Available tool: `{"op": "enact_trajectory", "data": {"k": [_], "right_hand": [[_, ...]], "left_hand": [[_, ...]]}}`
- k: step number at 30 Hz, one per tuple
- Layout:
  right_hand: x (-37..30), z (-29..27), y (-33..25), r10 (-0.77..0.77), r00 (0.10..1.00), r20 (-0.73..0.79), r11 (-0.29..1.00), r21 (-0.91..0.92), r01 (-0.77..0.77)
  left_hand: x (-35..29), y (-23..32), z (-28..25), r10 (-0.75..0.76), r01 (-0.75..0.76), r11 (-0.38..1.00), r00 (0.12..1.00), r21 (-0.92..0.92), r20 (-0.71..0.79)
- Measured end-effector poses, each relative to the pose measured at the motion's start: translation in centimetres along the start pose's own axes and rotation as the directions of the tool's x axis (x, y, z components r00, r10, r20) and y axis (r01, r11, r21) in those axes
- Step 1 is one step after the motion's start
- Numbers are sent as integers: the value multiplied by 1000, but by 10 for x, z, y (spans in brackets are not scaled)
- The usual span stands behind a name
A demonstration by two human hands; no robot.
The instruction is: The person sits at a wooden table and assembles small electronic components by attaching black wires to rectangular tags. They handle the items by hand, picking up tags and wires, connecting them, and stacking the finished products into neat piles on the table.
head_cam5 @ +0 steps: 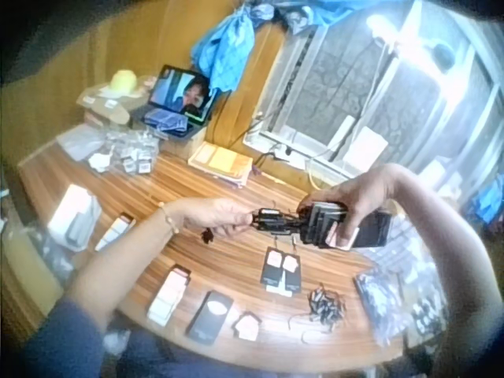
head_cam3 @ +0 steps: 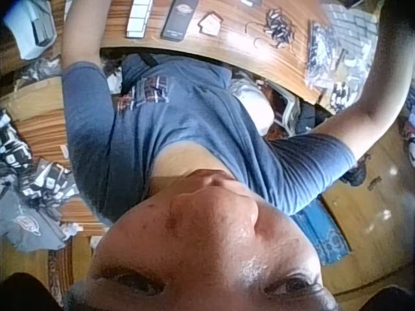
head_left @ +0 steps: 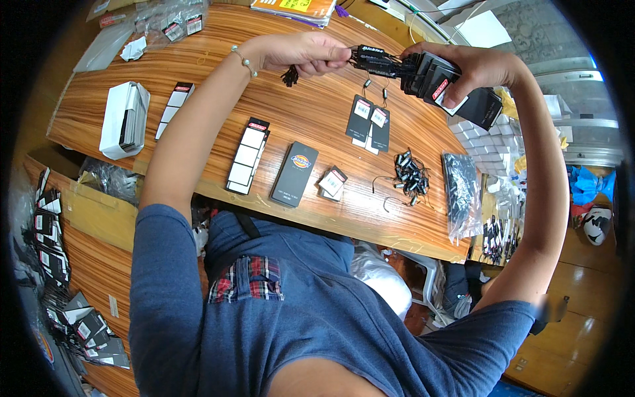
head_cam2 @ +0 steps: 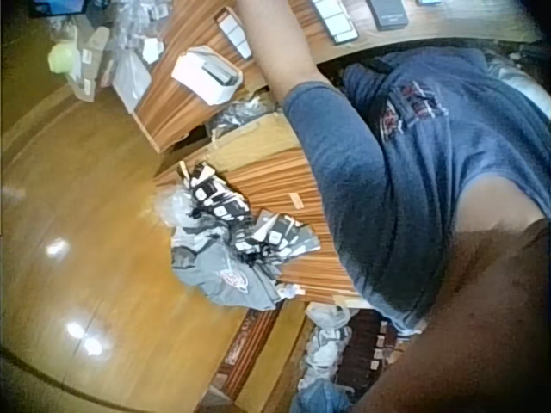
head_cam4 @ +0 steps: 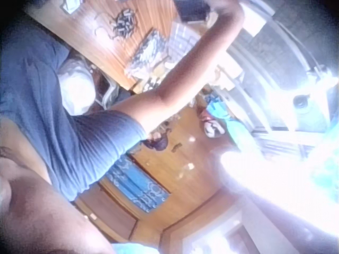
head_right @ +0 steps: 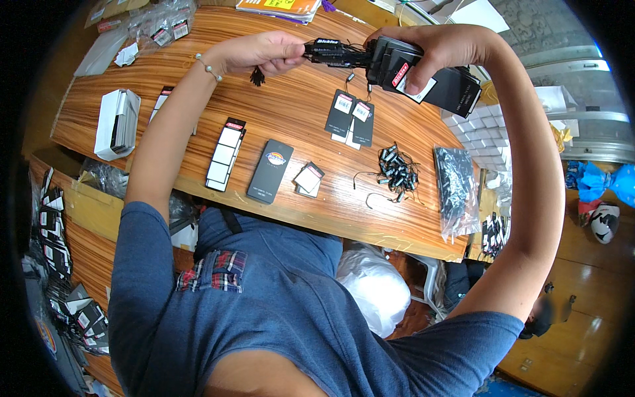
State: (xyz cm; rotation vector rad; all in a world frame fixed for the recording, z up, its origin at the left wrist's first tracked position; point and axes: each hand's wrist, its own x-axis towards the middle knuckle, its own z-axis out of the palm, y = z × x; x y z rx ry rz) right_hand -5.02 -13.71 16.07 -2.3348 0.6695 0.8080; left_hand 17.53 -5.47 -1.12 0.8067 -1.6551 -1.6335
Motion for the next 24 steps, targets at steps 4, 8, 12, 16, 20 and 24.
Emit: {"op": "enact_trajectory", "data": {"k": [4,8,12,16,20,24], "right_hand": [[5,10,22,-48,996,-81,980,191,63],[26,30,31,-1,988,-153,860,504,79],[85,68,51,105,967,-232,574,808,132],[152,99,27,108,942,-318,242,927,285],[208,114,14,121,927,-356,16,934,357],[258,121,-6,240,871,-429,-52,890,453]], "left_hand": [[6,8,-11,98,-53,982,963,179,-252],[28,13,-74,-58,78,995,966,67,-253],[39,42,-92,-9,176,886,932,429,-362],[45,12,-132,3,340,759,851,556,-525],[54,-11,-160,67,325,639,879,697,-472],[51,-58,-191,50,514,496,788,700,-614]]}}
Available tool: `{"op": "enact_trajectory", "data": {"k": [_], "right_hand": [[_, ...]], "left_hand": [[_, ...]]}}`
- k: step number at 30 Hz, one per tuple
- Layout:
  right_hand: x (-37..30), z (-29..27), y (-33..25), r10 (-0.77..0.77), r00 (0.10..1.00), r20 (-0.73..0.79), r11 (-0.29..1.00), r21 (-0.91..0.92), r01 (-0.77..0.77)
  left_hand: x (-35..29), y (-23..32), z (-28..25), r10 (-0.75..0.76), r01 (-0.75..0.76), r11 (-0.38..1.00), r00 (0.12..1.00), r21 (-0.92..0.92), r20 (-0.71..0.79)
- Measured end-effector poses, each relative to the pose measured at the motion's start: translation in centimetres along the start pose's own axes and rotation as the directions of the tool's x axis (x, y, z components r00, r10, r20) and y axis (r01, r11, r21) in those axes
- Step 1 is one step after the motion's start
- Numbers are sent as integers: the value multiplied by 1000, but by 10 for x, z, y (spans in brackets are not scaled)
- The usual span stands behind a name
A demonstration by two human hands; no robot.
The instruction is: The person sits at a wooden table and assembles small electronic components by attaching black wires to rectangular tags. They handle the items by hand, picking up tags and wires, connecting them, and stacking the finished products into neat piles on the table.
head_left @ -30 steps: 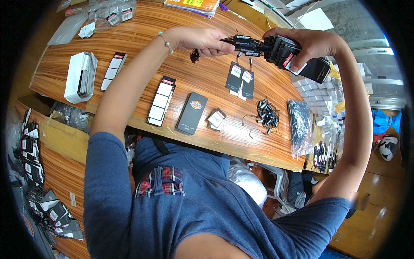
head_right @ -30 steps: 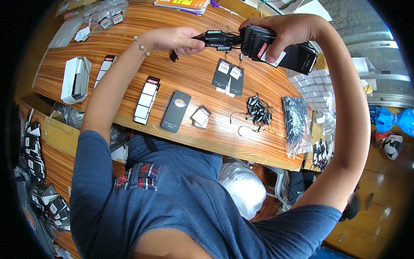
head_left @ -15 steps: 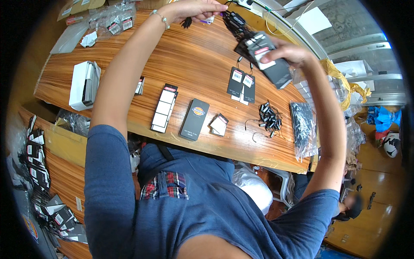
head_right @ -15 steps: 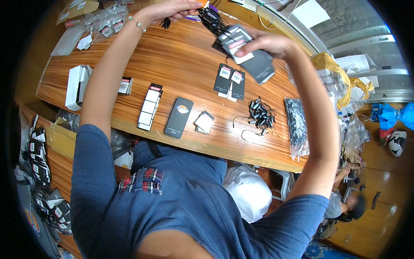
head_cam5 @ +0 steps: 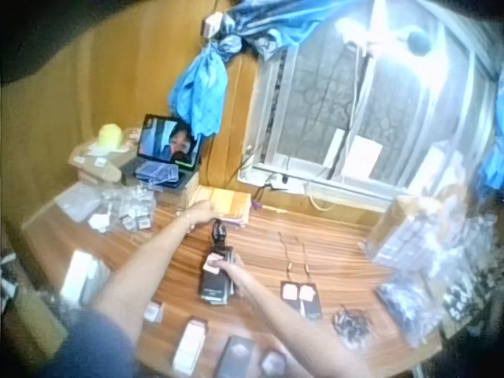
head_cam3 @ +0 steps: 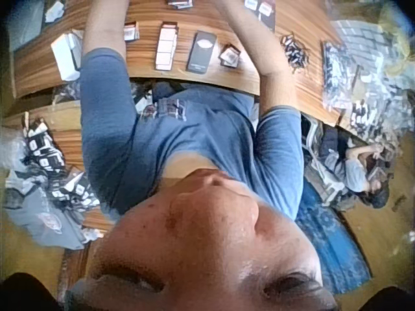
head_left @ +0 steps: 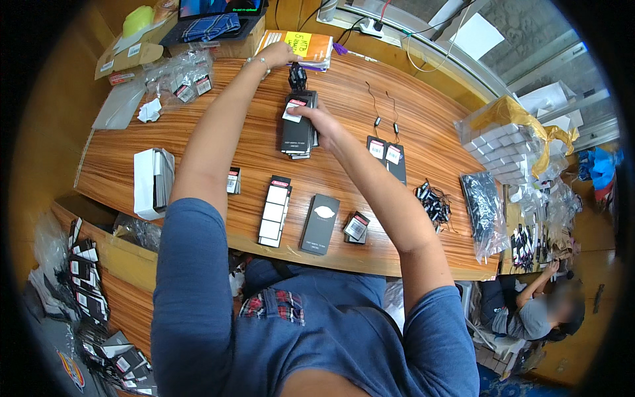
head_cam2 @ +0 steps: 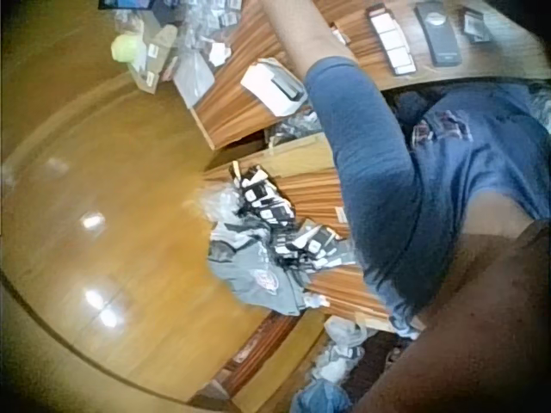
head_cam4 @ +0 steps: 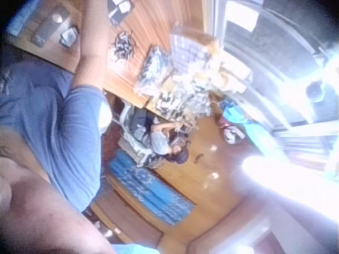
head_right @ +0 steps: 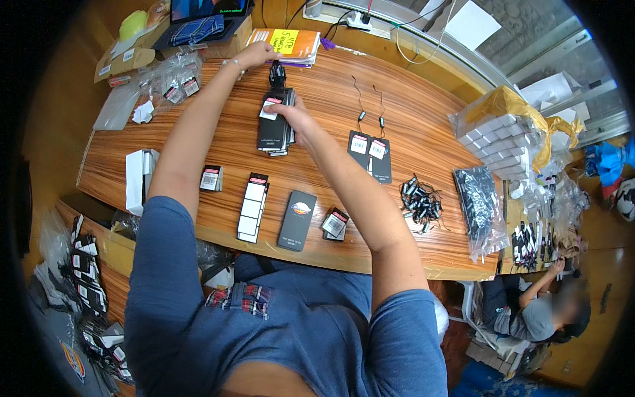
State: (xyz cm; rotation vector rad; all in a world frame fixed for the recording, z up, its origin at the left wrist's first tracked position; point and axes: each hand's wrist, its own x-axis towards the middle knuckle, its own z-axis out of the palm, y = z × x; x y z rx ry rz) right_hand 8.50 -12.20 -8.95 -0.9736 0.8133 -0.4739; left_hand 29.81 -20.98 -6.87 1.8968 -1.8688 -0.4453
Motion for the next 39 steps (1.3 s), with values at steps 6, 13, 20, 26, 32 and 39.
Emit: {"op": "enact_trajectory", "data": {"k": [6,13,20,26,32,39], "right_hand": [[19,16,7,-61,991,-122,982,-186,38],[45,23,18,-181,965,-190,897,-433,83],[61,9,27,-256,946,-199,829,-548,109],[72,-8,24,-211,961,-179,735,-677,35],[81,-20,33,-236,944,-231,777,-628,41],[45,5,20,-228,941,-252,889,-448,95]], "left_hand": [[5,-9,21,-19,19,1000,1000,-1,10],[8,-18,32,100,-110,984,992,-142,-70],[12,-21,35,81,-90,953,996,-290,-43],[17,-17,40,96,-107,958,994,-266,-55],[29,-6,36,66,-55,982,996,-180,56],[38,-12,39,23,10,992,965,-124,263]]}}
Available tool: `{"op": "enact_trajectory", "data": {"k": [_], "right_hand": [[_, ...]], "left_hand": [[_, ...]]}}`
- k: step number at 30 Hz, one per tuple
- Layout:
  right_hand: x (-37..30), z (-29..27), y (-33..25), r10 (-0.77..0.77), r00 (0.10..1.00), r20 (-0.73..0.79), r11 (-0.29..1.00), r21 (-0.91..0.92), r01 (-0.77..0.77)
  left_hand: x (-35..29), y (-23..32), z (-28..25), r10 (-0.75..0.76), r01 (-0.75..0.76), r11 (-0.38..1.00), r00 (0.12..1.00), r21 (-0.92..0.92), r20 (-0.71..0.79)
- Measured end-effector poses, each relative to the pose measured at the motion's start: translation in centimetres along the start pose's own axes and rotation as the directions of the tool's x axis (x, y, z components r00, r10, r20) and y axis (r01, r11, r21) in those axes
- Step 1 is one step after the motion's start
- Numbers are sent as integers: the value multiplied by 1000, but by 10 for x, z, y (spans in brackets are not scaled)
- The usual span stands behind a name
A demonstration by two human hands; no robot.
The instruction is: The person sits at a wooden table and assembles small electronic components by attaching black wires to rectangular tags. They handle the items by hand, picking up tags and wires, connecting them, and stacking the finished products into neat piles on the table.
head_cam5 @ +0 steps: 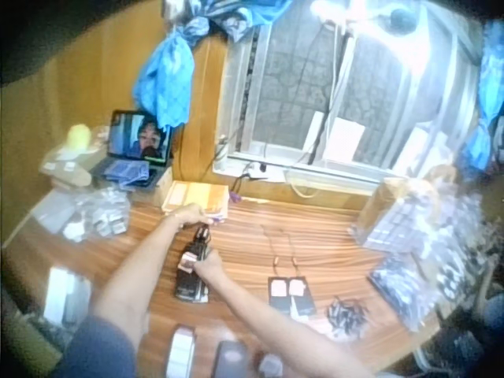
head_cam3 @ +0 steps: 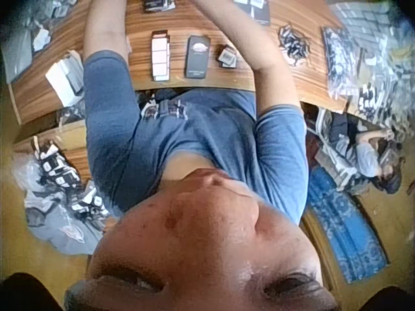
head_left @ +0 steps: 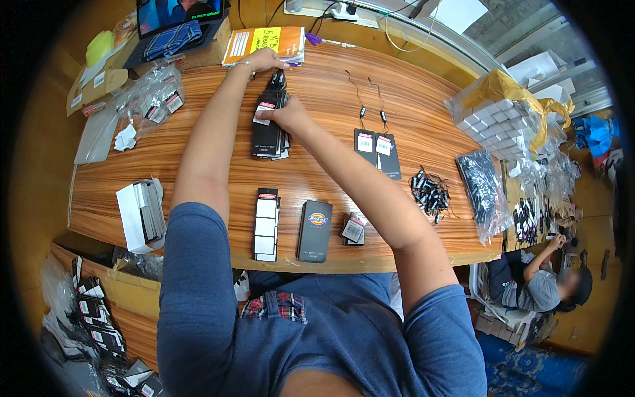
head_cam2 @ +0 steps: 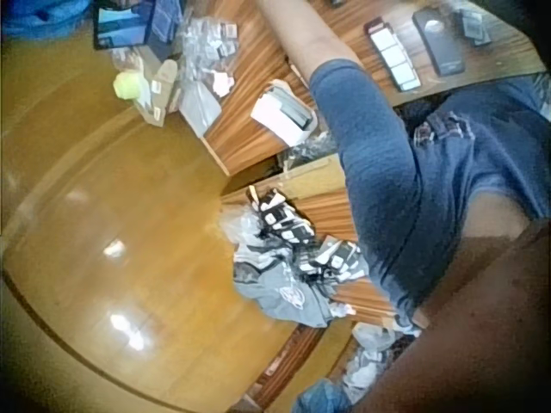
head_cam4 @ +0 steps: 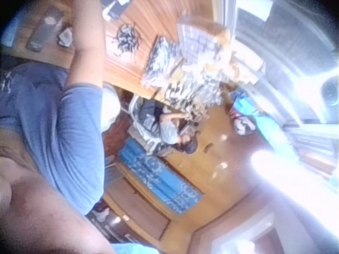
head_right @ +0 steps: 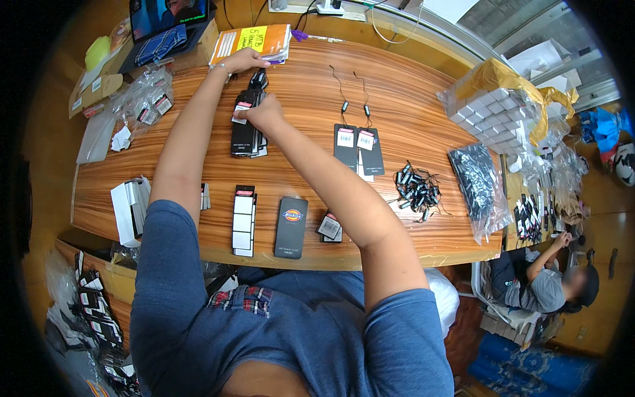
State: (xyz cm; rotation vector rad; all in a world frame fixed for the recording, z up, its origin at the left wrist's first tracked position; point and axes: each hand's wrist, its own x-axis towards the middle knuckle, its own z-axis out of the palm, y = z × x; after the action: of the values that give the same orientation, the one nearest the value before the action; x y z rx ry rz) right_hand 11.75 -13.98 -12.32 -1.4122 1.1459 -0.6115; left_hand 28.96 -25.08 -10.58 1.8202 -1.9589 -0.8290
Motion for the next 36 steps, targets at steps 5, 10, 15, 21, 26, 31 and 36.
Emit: {"op": "enact_trajectory", "data": {"k": [5,10,15,21,26,31,36], "right_hand": [[24,3,27,-96,994,-58,995,-14,96],[26,9,30,-85,996,-37,996,5,86],[31,13,37,-79,995,-61,997,1,79],[15,11,28,-55,996,-72,998,-47,51],[2,10,16,6,1000,11,996,-88,-5],[-2,13,27,-13,1000,-12,1000,-11,13],[-22,19,24,-38,999,-18,999,-20,37]], "left_hand": [[14,10,5,63,-64,998,997,5,53],[19,-5,-1,122,-122,993,993,-2,5],[22,-4,-3,137,-137,990,991,14,10],[15,2,2,112,-112,994,993,12,31],[17,-9,3,147,-145,989,988,-33,40],[6,5,10,115,-101,987,987,-126,113],[2,6,8,129,-123,991,978,-49,166]]}}
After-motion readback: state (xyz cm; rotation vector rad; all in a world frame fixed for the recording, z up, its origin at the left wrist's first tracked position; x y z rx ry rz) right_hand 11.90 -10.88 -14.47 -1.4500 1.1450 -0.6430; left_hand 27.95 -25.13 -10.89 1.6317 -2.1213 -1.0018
